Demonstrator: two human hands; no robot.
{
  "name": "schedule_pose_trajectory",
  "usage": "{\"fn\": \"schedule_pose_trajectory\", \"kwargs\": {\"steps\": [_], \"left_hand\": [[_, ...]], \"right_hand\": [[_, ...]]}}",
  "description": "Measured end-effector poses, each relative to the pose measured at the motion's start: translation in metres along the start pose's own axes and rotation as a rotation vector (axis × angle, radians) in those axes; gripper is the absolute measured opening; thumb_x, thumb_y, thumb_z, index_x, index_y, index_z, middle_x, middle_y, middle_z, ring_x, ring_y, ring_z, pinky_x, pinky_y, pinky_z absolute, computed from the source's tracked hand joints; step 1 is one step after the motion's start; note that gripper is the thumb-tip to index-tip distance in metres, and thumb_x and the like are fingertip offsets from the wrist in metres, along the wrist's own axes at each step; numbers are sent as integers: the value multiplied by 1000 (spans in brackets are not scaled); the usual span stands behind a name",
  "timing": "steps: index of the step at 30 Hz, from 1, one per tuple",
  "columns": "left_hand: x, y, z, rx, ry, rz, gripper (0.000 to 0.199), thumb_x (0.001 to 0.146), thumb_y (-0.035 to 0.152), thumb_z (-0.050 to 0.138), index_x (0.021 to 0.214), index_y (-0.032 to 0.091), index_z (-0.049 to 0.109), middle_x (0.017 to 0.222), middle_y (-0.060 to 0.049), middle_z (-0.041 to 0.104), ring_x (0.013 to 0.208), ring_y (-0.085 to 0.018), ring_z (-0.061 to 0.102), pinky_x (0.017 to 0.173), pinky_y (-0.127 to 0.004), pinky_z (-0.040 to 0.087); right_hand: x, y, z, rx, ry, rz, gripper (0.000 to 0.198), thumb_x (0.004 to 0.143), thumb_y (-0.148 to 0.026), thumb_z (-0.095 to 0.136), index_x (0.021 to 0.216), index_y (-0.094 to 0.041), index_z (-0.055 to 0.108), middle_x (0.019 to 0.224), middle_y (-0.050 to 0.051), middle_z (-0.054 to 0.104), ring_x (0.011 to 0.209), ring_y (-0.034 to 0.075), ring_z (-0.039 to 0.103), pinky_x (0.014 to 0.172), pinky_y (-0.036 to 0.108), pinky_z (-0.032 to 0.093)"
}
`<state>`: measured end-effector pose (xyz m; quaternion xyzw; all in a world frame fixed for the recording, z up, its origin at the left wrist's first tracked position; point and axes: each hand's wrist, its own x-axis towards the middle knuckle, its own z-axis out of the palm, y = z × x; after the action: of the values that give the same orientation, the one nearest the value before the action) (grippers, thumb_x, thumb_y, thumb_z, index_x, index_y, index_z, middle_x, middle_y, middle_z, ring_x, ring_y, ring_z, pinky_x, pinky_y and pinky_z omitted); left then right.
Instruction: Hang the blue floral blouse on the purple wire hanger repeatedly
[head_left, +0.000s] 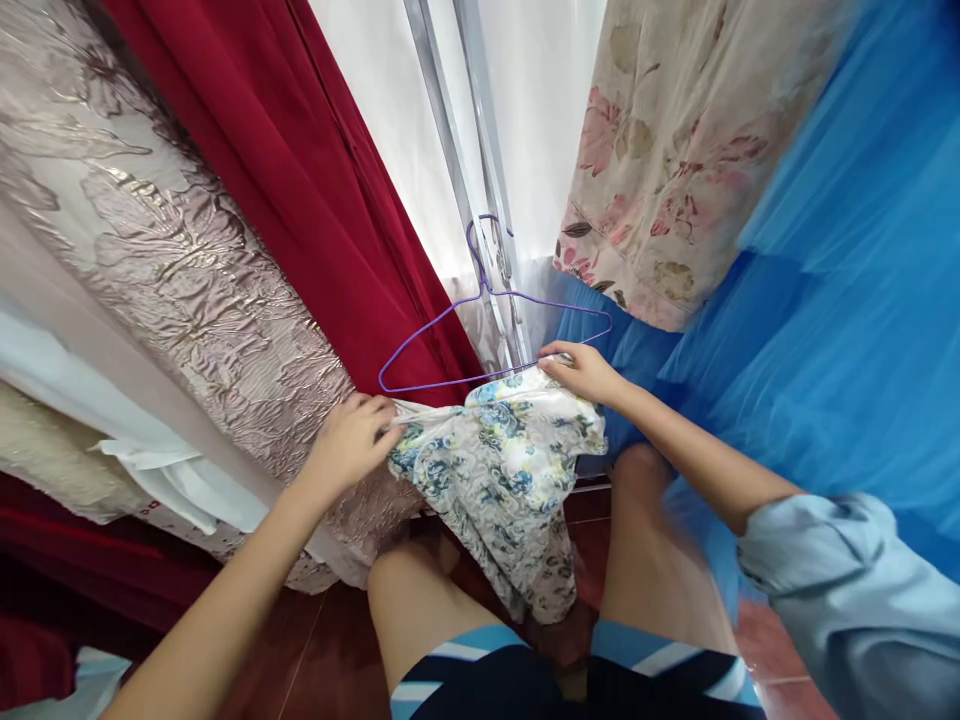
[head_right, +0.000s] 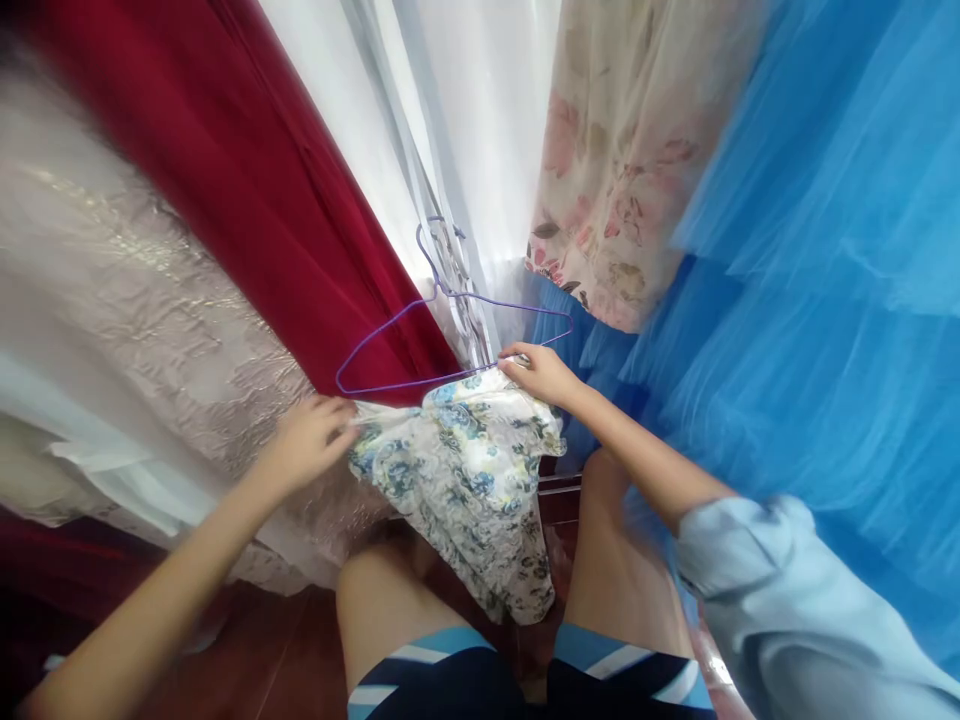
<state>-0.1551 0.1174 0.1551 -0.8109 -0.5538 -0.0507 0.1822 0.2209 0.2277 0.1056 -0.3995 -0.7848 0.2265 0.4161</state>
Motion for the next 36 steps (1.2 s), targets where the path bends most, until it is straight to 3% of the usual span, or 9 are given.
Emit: {"fn": "schedule_pose_trajectory", "kwargs": {"steps": [3, 9, 14, 20, 23, 27, 31, 33, 36], "left_hand": [[7, -16, -15, 70, 134, -78, 31, 92, 34, 45, 103, 22, 71, 124, -7, 66, 110, -34, 51, 90, -47, 42], [43, -22, -18, -36, 149, -173, 29, 89, 31, 44, 99, 18, 67, 126, -10, 64, 107, -32, 55, 93, -46, 44], [71, 6, -15, -381, 388, -62, 23, 88, 24, 42, 95, 17, 63, 114, -9, 67, 107, -24, 61, 95, -35, 46], [74, 28, -14, -450, 604, -260, 28, 86, 17, 43, 104, 16, 65, 93, -5, 68, 86, -19, 65, 84, -30, 51], [69, 33, -12, -421, 616, -262, 48, 86, 15, 46, 133, 19, 58, 114, -6, 70, 101, -20, 67, 93, -31, 50], [65, 42, -10, -469, 608, -122, 51, 86, 10, 40, 129, 20, 65, 128, -4, 68, 118, -20, 62, 107, -34, 46], [61, 43, -15, -544, 612, -140, 48, 87, 11, 40, 126, 18, 68, 125, -4, 69, 116, -20, 64, 107, -34, 47], [60, 35, -21, -588, 591, -159, 47, 88, 12, 39, 122, 18, 70, 121, -4, 71, 114, -19, 64, 105, -34, 48], [65, 18, -29, -631, 560, -208, 43, 89, 16, 41, 117, 20, 72, 117, -4, 71, 111, -20, 64, 102, -33, 49]], "right_hand": [[9, 3, 9, -34, -19, -3, 33, 91, -44, 54, 83, -17, 70, 75, 3, 67, 72, 18, 59, 68, 28, 40], [-6, -7, 11, -40, 6, 30, 34, 89, -44, 53, 72, -17, 64, 64, -1, 57, 65, 15, 51, 63, 26, 33], [-25, -26, 11, -28, -60, 18, 32, 92, -43, 52, 80, -17, 66, 68, 1, 61, 65, 16, 52, 63, 26, 34], [-47, -38, -20, 91, -99, -50, 42, 78, -32, 67, 118, -21, 61, 96, 3, 66, 81, 20, 59, 74, 30, 45], [-56, -26, -48, 131, 47, -45, 72, 70, -18, 62, 140, -22, 43, 102, 5, 64, 78, 20, 59, 71, 30, 47], [-44, -5, -71, -118, 392, -25, 82, 72, -17, 59, 150, -18, 34, 118, 14, 58, 93, 25, 61, 77, 36, 50], [-9, 4, -78, -298, 322, -83, 31, 75, -16, 50, 100, -13, 68, 96, 11, 64, 93, 28, 62, 81, 37, 49], [2, 3, -84, -285, 221, 21, 16, 76, -16, 47, 67, -15, 61, 65, 4, 56, 68, 22, 59, 69, 34, 48], [0, -5, -96, -62, 45, 228, 18, 73, -18, 55, 55, -18, 51, 50, 1, 49, 52, 18, 54, 57, 31, 45]]}}
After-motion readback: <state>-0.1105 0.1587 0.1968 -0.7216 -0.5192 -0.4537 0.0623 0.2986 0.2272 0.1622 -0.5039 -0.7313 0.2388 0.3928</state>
